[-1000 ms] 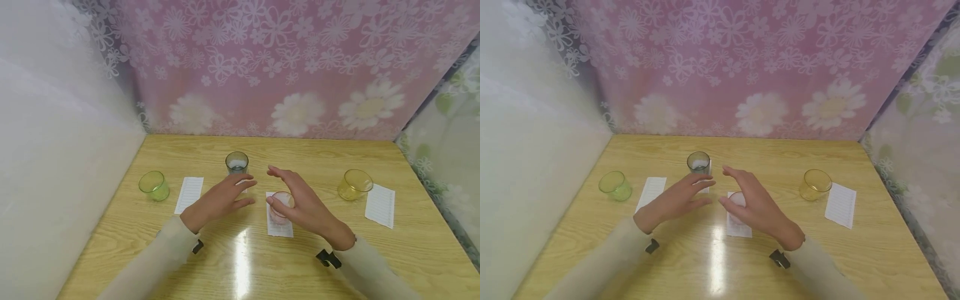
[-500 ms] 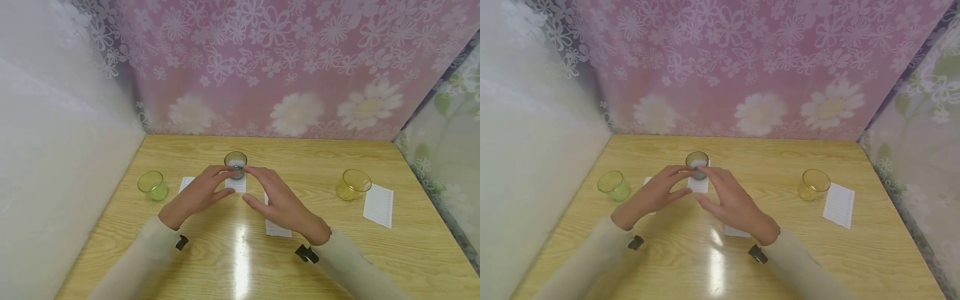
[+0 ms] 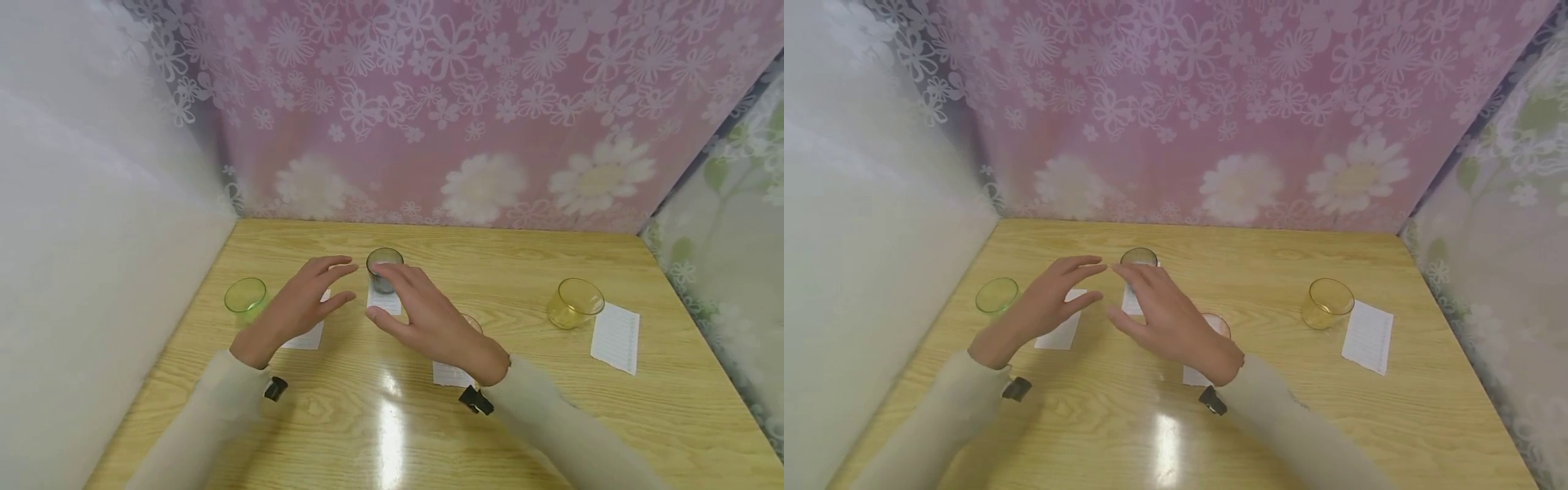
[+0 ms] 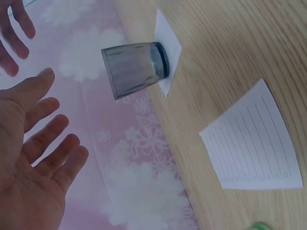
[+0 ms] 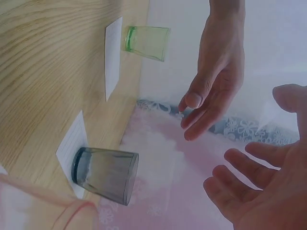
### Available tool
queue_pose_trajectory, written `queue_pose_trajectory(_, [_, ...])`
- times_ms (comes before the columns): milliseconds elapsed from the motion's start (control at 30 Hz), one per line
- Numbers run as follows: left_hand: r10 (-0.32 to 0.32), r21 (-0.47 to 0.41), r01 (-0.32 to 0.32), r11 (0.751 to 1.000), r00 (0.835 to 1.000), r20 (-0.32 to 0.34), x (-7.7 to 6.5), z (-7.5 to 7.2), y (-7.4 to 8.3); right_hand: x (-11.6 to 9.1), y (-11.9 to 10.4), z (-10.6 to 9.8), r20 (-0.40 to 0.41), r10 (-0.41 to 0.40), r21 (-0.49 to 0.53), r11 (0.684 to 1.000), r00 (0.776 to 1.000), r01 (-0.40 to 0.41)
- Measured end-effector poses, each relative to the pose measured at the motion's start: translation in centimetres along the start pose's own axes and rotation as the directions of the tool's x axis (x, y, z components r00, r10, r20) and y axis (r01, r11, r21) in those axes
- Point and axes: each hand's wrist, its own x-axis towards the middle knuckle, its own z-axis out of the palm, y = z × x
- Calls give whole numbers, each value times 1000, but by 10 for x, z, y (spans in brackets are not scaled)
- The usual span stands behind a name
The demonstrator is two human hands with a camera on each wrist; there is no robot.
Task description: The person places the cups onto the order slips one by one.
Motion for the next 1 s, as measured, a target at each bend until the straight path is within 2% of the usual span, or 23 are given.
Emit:
queue_pose_trajectory(300, [19,43,-17,999,999,-43,-5,-9,-13,18,-8,15,8,29,-38,999,1000,-29])
queue_pose_trajectory(533, [46,57,-40,998,993,-105,-8,-16,-24,29,-7,22,61,81,-62,995,995,-77])
queue_pose_trajectory(733, [75,72,-64,995,984,-161,-12,-20,-35,40,-6,29,90,69,-81,995,994,-62])
queue_pose_trajectory(833, [55,68,-44,997,984,-167,-14,-24,-39,44,-6,35,93,62,-95,994,994,-53])
queue_pose_trajectory(1000, [-33,51,41,998,989,-146,-16,-33,-42,49,-4,47,109,82,-117,991,991,-69])
